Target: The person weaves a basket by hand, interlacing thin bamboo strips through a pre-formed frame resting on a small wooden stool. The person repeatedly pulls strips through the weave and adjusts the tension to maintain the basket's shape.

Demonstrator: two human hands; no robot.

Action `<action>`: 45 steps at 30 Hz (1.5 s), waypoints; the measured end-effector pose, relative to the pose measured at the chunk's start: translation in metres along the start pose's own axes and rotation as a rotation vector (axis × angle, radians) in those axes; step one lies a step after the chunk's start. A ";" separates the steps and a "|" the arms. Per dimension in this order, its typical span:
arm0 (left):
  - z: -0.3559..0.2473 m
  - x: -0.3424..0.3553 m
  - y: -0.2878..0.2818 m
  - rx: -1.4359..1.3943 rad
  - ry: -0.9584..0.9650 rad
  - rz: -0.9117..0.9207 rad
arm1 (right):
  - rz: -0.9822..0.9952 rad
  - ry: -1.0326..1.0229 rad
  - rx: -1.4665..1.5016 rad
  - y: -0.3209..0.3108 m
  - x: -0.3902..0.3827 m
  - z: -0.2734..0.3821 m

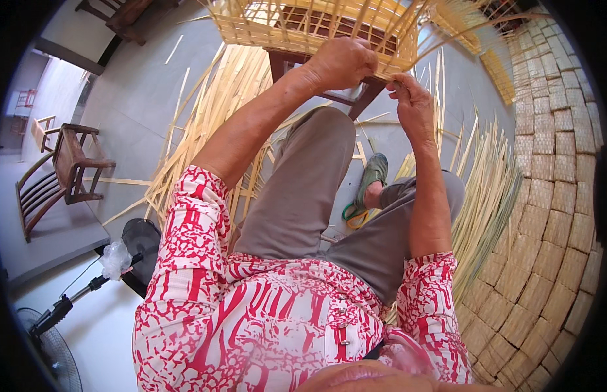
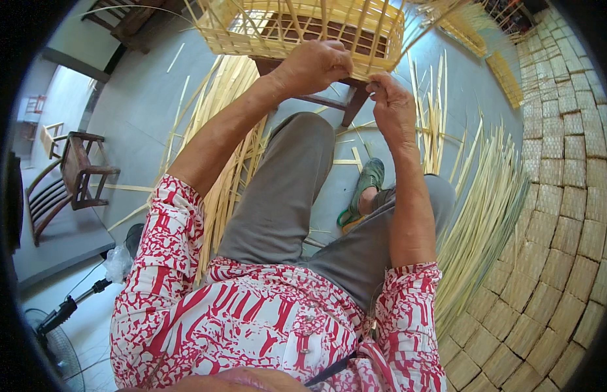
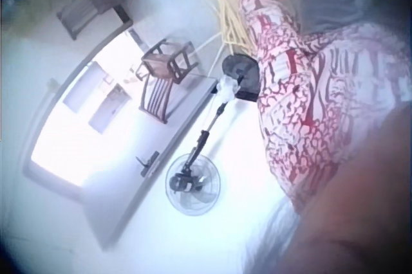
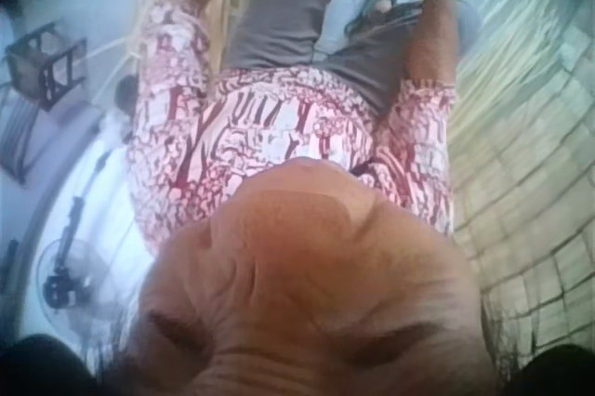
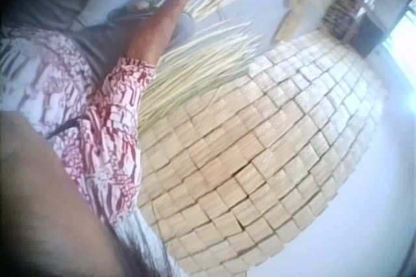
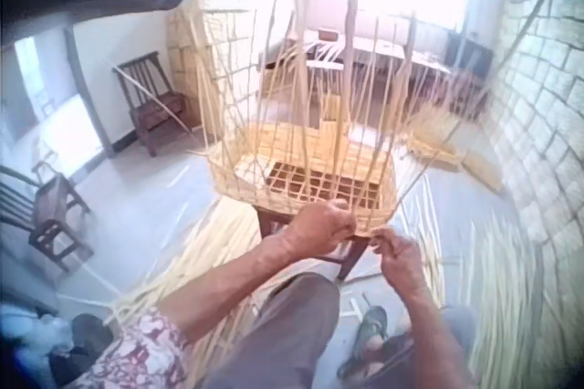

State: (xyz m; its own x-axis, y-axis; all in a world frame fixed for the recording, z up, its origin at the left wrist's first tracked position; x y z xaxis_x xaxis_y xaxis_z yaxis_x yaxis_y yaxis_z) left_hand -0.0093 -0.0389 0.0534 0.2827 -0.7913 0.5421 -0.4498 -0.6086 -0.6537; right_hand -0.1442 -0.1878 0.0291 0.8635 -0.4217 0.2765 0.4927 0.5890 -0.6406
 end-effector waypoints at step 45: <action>-0.009 -0.003 -0.003 0.390 0.061 -0.221 | -0.251 0.118 0.786 0.023 -0.021 0.051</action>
State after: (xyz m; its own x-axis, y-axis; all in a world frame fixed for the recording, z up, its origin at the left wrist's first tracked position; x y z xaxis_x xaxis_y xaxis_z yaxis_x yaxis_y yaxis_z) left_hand -0.0162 -0.0343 0.0588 0.2803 -0.6422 0.7134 -0.0279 -0.7483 -0.6627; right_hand -0.1453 -0.1303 0.0447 0.7226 -0.6485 0.2393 0.6384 0.7589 0.1287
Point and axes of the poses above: each hand's wrist, its own x-axis towards the middle knuckle, its own y-axis out of the palm, z = x × y, the point moved 3 cm from there along x, towards the middle knuckle, and after that the axes turned 10 degrees about -x, right-handed, at the moved point
